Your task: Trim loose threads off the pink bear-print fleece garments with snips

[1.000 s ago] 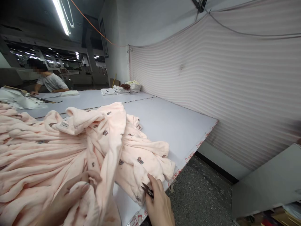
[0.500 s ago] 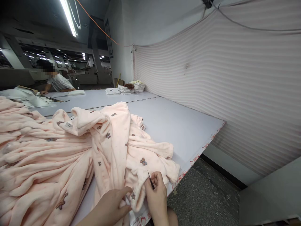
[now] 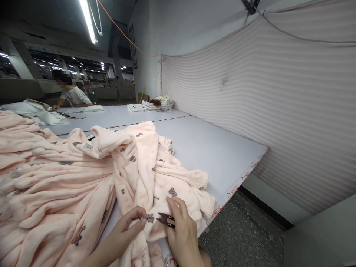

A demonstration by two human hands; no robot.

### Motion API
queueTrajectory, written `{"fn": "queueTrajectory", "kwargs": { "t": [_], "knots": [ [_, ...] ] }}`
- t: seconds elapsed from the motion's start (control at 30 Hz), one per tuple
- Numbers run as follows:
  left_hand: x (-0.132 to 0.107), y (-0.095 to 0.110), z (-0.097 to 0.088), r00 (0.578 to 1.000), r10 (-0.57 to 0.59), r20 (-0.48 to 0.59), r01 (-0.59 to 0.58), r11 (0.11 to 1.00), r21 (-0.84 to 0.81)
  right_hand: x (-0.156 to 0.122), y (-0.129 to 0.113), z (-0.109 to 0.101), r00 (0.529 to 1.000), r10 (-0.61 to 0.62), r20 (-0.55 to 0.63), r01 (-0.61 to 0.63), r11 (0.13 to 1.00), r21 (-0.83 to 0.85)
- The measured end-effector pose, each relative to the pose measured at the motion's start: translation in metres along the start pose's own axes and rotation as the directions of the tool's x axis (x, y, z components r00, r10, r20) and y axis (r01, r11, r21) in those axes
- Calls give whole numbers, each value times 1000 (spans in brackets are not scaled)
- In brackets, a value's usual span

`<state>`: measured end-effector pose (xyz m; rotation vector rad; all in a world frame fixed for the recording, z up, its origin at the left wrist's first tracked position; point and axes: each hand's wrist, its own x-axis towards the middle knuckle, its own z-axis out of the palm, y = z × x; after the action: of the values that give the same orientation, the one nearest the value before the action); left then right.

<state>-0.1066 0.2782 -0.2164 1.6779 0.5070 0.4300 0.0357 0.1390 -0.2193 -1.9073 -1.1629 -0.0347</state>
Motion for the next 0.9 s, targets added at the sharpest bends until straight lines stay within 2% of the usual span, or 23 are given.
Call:
{"fn": "queueTrajectory", "kwargs": {
  "t": [0.1, 0.13, 0.2, 0.27, 0.37, 0.43, 0.47, 0.5, 0.53, 0.6, 0.67, 0.7, 0.73, 0.8, 0.83, 0.9],
  "knots": [
    [-2, 4, -6, 999, 14, -47, -13, 1000, 21, 12, -9, -2, 991, 70, 118, -67, 997, -28],
    [-4, 4, -7, 995, 26, -98, -23, 999, 30, 14, -9, -1, 986, 127, 109, -128, 992, 5],
    [-12, 3, -7, 987, 55, -154, -41, 995, 90, 15, -9, 4, 960, 279, 34, -280, 937, 207],
    [-20, -1, -1, 994, 44, -99, -24, 982, 189, 12, -8, 15, 904, 426, -14, -378, 817, 435],
    [-27, -8, 16, 994, -68, 85, 47, 971, 236, 5, -10, 37, 791, 605, 87, -484, 533, 694],
    [-26, -13, 30, 994, -86, 73, 76, 988, 134, -1, -12, 47, 724, 663, 192, -535, 364, 762],
    [-24, -15, 36, 997, -72, 28, 70, 995, 68, -3, -12, 49, 703, 678, 214, -544, 318, 776],
    [-23, -16, 40, 998, -52, -36, 53, 998, 19, -5, -10, 49, 702, 686, 191, -541, 339, 770],
    [-22, -17, 42, 993, -35, -109, 36, 999, 2, -7, -8, 47, 714, 687, 134, -535, 412, 738],
    [-21, -17, 40, 972, 23, -232, 1, 995, 103, -11, -3, 36, 776, 629, -37, -503, 653, 566],
    [-22, -14, 33, 947, 172, -272, -78, 942, 325, -15, 1, 23, 878, 437, -196, -379, 884, 274],
    [-22, -13, 30, 931, 262, -253, -133, 891, 434, -17, 1, 18, 921, 319, -225, -291, 945, 150],
    [-23, -11, 27, 911, 351, -217, -197, 832, 519, -18, -1, 13, 953, 207, -222, -196, 978, 72],
    [-22, -8, 25, 877, 462, -135, -299, 742, 601, -18, -6, 9, 988, 44, -148, -38, 998, 48],
    [-22, -8, 26, 873, 470, -127, -305, 731, 610, -17, -9, 9, 996, 13, -92, -4, 995, 97],
    [-21, -7, 32, 904, 396, -162, -227, 765, 602, -14, -13, 14, 997, 79, -7, -73, 951, 300]
  ]
}}
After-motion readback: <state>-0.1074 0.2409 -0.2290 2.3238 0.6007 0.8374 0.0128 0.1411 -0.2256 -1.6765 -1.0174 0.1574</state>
